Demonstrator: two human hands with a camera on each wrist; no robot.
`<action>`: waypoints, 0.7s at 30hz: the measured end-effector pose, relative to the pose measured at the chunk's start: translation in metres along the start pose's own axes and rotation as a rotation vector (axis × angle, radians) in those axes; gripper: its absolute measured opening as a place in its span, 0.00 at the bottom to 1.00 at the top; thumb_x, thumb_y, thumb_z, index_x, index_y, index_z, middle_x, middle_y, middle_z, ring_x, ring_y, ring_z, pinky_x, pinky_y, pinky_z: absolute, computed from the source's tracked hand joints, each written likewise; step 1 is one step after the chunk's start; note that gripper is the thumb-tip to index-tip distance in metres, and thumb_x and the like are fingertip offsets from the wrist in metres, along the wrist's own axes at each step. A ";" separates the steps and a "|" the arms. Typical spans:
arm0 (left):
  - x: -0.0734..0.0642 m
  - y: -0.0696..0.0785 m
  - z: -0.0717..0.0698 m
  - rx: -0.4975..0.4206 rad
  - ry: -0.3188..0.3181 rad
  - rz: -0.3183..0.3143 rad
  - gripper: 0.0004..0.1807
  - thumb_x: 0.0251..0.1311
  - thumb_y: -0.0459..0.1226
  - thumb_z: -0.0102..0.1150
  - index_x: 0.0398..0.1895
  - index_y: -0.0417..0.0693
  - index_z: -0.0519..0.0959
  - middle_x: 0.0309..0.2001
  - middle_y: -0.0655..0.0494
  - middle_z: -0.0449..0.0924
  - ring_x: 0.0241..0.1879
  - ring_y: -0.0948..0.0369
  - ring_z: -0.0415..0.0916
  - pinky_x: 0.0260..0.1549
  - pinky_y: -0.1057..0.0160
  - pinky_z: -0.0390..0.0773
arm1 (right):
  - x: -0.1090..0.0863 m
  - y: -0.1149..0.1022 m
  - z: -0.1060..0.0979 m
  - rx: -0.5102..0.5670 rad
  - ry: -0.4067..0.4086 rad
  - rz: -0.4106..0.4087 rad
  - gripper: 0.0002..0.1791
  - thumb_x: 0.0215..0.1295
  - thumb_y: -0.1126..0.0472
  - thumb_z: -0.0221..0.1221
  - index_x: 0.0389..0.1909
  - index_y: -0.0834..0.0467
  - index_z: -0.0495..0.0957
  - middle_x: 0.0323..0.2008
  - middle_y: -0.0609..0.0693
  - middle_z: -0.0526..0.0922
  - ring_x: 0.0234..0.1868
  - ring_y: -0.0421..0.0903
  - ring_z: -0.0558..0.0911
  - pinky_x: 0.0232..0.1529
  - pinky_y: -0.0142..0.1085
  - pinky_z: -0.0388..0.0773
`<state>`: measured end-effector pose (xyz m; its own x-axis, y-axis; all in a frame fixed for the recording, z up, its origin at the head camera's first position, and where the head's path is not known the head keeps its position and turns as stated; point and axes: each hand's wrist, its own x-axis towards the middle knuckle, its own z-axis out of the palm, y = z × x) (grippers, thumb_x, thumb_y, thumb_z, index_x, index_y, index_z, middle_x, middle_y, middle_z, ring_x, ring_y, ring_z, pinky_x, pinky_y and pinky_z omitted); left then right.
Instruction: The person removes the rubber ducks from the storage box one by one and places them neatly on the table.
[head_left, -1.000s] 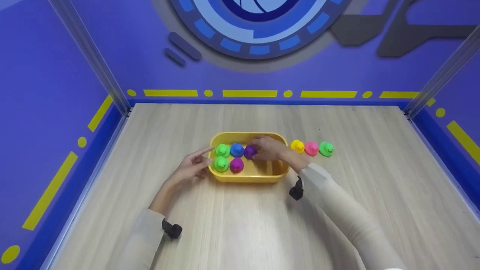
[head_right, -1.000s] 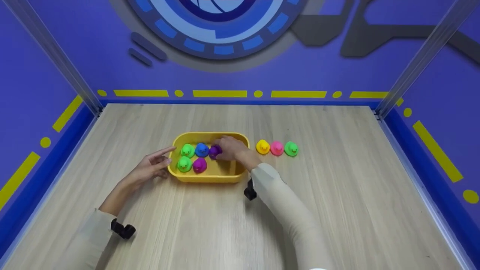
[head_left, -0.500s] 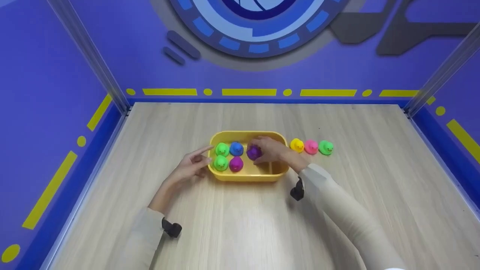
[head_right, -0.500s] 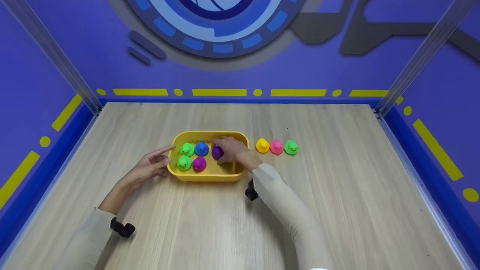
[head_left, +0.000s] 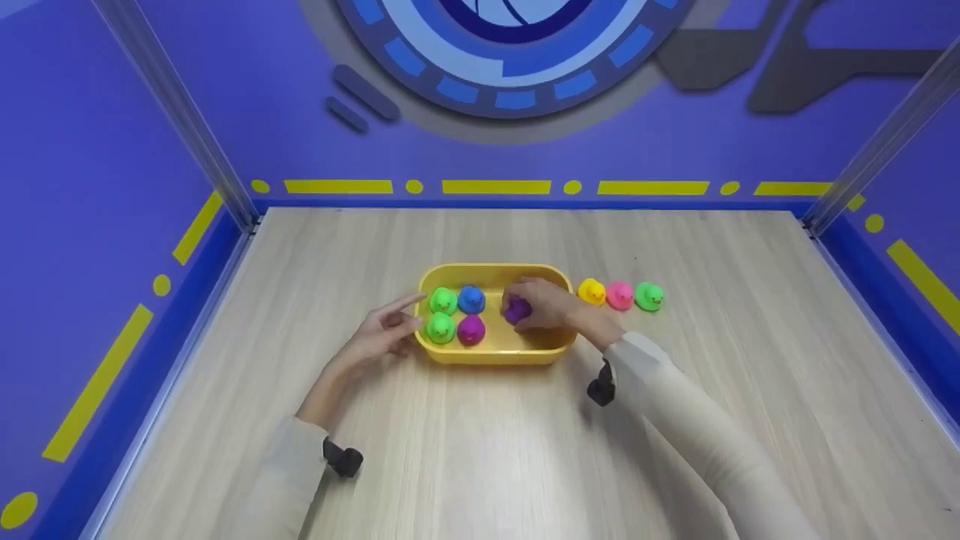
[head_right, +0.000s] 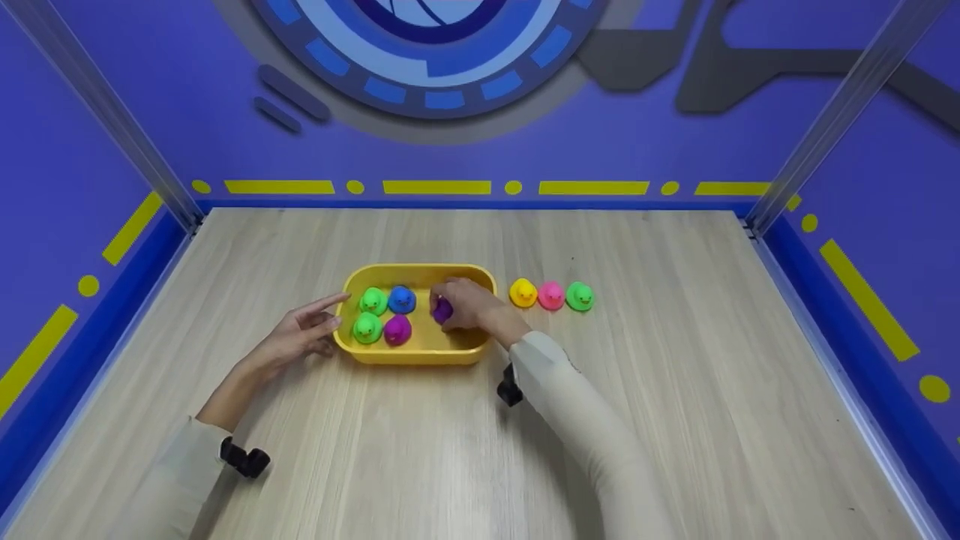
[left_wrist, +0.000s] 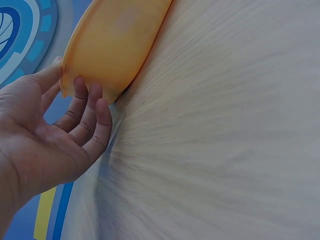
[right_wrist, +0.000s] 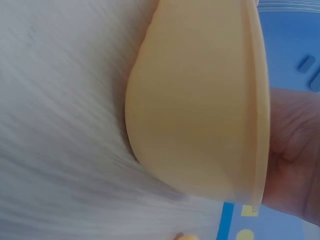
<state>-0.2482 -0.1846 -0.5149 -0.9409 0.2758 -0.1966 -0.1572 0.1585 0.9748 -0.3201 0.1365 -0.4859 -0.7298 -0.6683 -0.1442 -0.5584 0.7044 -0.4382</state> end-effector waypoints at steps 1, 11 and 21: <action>0.000 0.000 0.000 0.000 -0.001 0.004 0.30 0.73 0.38 0.58 0.76 0.52 0.66 0.46 0.47 0.80 0.35 0.55 0.81 0.32 0.63 0.84 | -0.001 0.000 -0.001 -0.001 -0.007 0.005 0.15 0.63 0.62 0.71 0.49 0.55 0.81 0.48 0.53 0.83 0.51 0.51 0.77 0.62 0.46 0.78; -0.002 -0.003 0.001 -0.013 0.007 -0.001 0.29 0.73 0.36 0.58 0.76 0.50 0.67 0.44 0.49 0.78 0.35 0.57 0.76 0.30 0.66 0.78 | -0.012 -0.006 -0.010 -0.005 0.038 -0.030 0.16 0.62 0.61 0.72 0.49 0.56 0.81 0.46 0.52 0.85 0.47 0.49 0.80 0.56 0.43 0.82; 0.000 0.000 0.002 -0.009 0.017 -0.004 0.29 0.73 0.38 0.59 0.75 0.53 0.68 0.46 0.48 0.78 0.38 0.55 0.77 0.32 0.65 0.80 | -0.027 -0.002 -0.023 0.112 0.176 -0.031 0.17 0.63 0.62 0.70 0.51 0.57 0.79 0.46 0.53 0.81 0.47 0.49 0.80 0.52 0.43 0.86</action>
<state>-0.2473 -0.1828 -0.5150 -0.9454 0.2587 -0.1985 -0.1635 0.1505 0.9750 -0.3082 0.1580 -0.4608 -0.7758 -0.6305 0.0238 -0.5418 0.6464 -0.5372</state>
